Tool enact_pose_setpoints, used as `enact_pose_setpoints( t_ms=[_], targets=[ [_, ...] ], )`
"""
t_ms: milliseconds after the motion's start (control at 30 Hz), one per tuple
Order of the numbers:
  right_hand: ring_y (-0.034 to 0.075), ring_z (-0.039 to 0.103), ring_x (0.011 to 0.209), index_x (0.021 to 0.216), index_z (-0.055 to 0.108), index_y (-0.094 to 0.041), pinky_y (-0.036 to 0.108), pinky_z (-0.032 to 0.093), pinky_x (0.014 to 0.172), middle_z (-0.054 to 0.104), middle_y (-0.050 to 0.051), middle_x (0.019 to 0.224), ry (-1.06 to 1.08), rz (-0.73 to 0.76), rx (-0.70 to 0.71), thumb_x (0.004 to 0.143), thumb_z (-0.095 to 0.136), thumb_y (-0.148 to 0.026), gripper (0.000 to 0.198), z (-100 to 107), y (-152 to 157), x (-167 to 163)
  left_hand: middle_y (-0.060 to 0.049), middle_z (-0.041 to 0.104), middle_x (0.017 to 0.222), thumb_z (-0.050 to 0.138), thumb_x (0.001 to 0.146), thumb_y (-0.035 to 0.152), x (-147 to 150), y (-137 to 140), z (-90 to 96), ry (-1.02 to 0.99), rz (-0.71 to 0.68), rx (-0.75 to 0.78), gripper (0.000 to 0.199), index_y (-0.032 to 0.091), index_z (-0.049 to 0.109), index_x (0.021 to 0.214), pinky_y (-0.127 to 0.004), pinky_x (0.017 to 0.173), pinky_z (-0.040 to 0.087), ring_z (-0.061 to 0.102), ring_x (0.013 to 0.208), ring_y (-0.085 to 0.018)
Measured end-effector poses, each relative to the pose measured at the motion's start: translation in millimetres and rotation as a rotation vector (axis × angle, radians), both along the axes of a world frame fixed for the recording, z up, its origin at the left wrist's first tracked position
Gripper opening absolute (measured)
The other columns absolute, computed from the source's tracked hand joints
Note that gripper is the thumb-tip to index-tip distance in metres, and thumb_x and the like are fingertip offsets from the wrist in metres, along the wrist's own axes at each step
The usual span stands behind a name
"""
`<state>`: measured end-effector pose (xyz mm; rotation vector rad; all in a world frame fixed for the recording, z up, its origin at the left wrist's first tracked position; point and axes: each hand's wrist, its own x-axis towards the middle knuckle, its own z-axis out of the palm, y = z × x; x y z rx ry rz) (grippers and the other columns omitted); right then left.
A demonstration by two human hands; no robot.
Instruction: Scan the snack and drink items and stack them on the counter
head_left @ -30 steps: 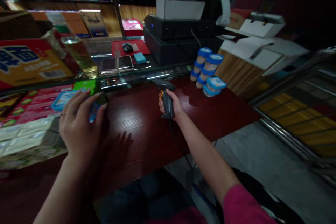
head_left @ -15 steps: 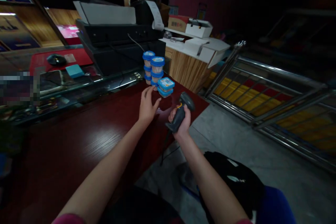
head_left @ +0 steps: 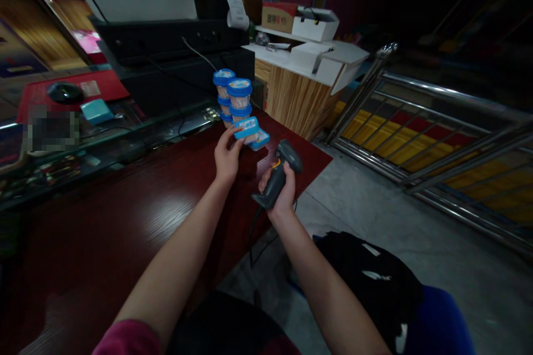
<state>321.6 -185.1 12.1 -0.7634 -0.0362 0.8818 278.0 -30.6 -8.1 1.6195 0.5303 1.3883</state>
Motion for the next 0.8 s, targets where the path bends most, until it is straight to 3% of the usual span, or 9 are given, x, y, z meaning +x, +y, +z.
enact_pose_setpoints(
  t_ms=[167,333,567,667,800],
  targets=[
    [0.011,0.044,0.037,0.070,0.051,-0.023,0.022,0.040,0.034,0.052,-0.002,0.051,-0.119,0.274,0.048,0.087,0.057,-0.061,0.042,-3,-7,3,-0.004,0.066,0.138,0.075,0.088,0.039,-57,-3,-4.1,-0.222,-0.166,-0.411,0.035,0.031,0.064,0.120,-0.049,0.108,0.054,0.063,0.128,-0.025],
    [0.011,0.044,0.034,0.081,0.058,-0.022,0.022,0.038,0.030,0.056,-0.003,0.054,-0.182,0.588,0.063,0.085,0.063,-0.059,0.038,2,2,-14,-0.003,0.069,0.133,0.079,0.085,0.046,-159,6,-4.4,-0.218,-0.148,-0.538,0.043,0.033,0.061,0.122,-0.049,0.108,0.054,0.069,0.119,-0.021],
    [0.011,0.051,0.037,0.087,0.063,-0.018,0.021,0.043,0.032,0.062,-0.002,0.059,-0.266,0.990,-0.035,0.085,0.067,-0.053,0.036,14,55,-103,-0.004,0.062,0.144,0.076,0.089,0.045,-299,-23,4.6,-0.214,0.055,-0.526,0.042,0.035,0.061,0.127,-0.047,0.111,0.052,0.064,0.129,-0.022],
    [0.010,0.052,0.037,0.091,0.065,-0.017,0.020,0.041,0.031,0.063,-0.003,0.060,-0.274,1.098,-0.027,0.085,0.067,-0.054,0.037,14,68,-136,-0.006,0.060,0.147,0.074,0.090,0.044,-335,-30,6.9,-0.213,0.148,-0.508,0.045,0.036,0.059,0.133,-0.047,0.111,0.052,0.062,0.131,-0.023],
    [0.011,0.052,0.038,0.090,0.065,-0.018,0.019,0.040,0.031,0.062,-0.002,0.060,-0.231,1.158,-0.089,0.087,0.066,-0.053,0.036,10,72,-153,-0.006,0.063,0.143,0.075,0.088,0.046,-355,-14,3.2,-0.223,0.207,-0.469,0.047,0.037,0.060,0.132,-0.049,0.107,0.054,0.065,0.126,-0.024]
  ],
)
